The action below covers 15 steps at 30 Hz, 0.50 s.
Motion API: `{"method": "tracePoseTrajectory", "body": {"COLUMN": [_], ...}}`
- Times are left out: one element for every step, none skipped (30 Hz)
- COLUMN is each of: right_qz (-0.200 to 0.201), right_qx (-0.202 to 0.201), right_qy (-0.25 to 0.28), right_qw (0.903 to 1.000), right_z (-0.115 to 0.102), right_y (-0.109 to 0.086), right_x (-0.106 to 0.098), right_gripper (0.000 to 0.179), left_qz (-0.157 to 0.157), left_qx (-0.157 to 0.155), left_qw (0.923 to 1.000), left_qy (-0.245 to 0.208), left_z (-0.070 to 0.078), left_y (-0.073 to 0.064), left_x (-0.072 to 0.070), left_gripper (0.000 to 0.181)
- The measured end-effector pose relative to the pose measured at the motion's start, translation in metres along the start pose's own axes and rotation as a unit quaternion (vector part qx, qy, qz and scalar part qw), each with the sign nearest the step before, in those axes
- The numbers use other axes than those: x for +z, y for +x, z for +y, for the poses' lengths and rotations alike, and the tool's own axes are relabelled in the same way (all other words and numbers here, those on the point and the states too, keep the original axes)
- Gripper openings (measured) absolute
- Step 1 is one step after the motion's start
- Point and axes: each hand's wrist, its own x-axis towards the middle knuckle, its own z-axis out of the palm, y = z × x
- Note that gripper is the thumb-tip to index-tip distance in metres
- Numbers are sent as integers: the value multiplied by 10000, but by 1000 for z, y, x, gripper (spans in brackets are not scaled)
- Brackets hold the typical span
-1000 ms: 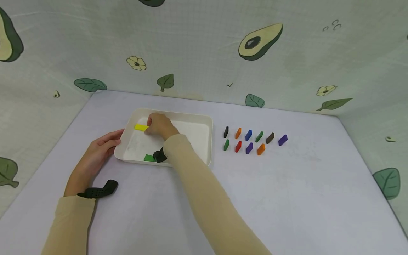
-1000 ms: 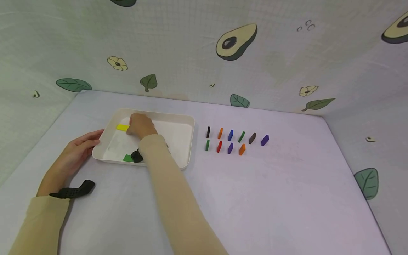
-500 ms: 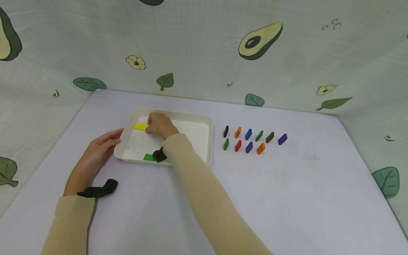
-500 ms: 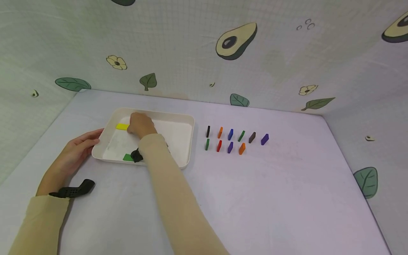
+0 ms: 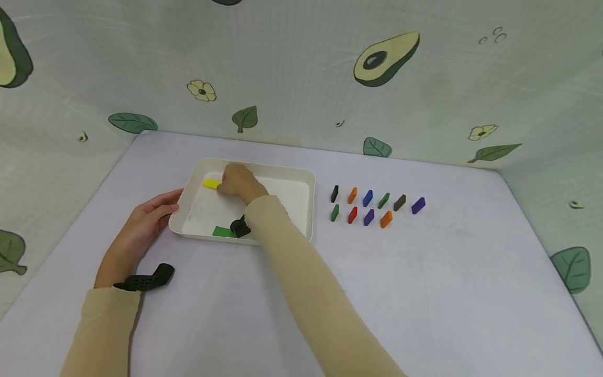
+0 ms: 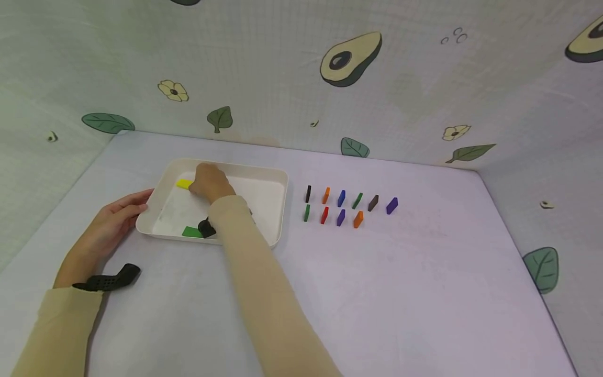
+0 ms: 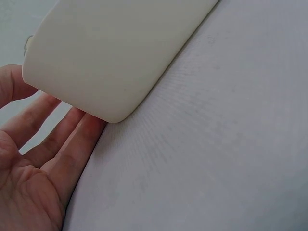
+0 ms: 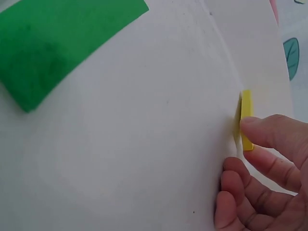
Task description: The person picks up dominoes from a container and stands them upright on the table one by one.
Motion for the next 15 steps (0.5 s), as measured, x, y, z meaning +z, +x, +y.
{"method": "tracePoseTrajectory", "body": {"right_qz": [-16,-31,-49,-69,-82,-102,-131,-141,-150,-163,-156,-150,-148,-131,-112], "right_qx": [-49,-73,-110,-128,-163,-179,-189,-199,-221,-244,-266,-283,-301,-311,-333], "right_qy": [-2,13,-2,-6,-34,-49,-48,-61,-76,-58,-62,-51,-56,-75,-108], "right_qw": [10000,10000,9999,9999,9998,9998,9997,9997,9996,9996,9995,9995,9994,9994,9993], "right_z": [0,0,0,0,1,0,0,0,0,0,0,0,1,1,3], "right_y": [0,0,-1,-1,-1,-2,-2,-3,-4,-5,-7,-8,-10,-12,-13], "right_x": [-1,-2,-3,-4,-5,-6,-7,-8,-9,-10,-11,-12,-13,-15,-16], "right_gripper": [20,20,21,21,21,21,21,21,21,21,22,22,23,24,24], "left_qz": [1,-1,-11,-36,-59,-67,-92,-96,-98,-83,-79,-60,-56,-43,-39], "left_qx": [1,-1,-7,-7,-2,-7,-8,-12,-12,-11,-4,2,18,37,55], "left_qw": [10000,10000,10000,9999,9998,9998,9997,9997,9998,9998,9998,9999,9999,10000,10000], "left_qy": [-23,-49,-59,-129,-172,-181,-237,-215,-198,-154,-157,-115,-115,-59,-70], "left_z": [0,1,1,1,1,1,1,0,0,0,-1,-1,-1,-2,-2], "left_y": [0,0,0,1,1,1,1,1,1,1,1,1,1,1,1], "left_x": [0,0,0,0,-1,-1,-1,-1,-1,0,0,0,0,0,1], "left_gripper": [55,55,55,55,55,56,56,56,56,56,56,56,56,56,56]}}
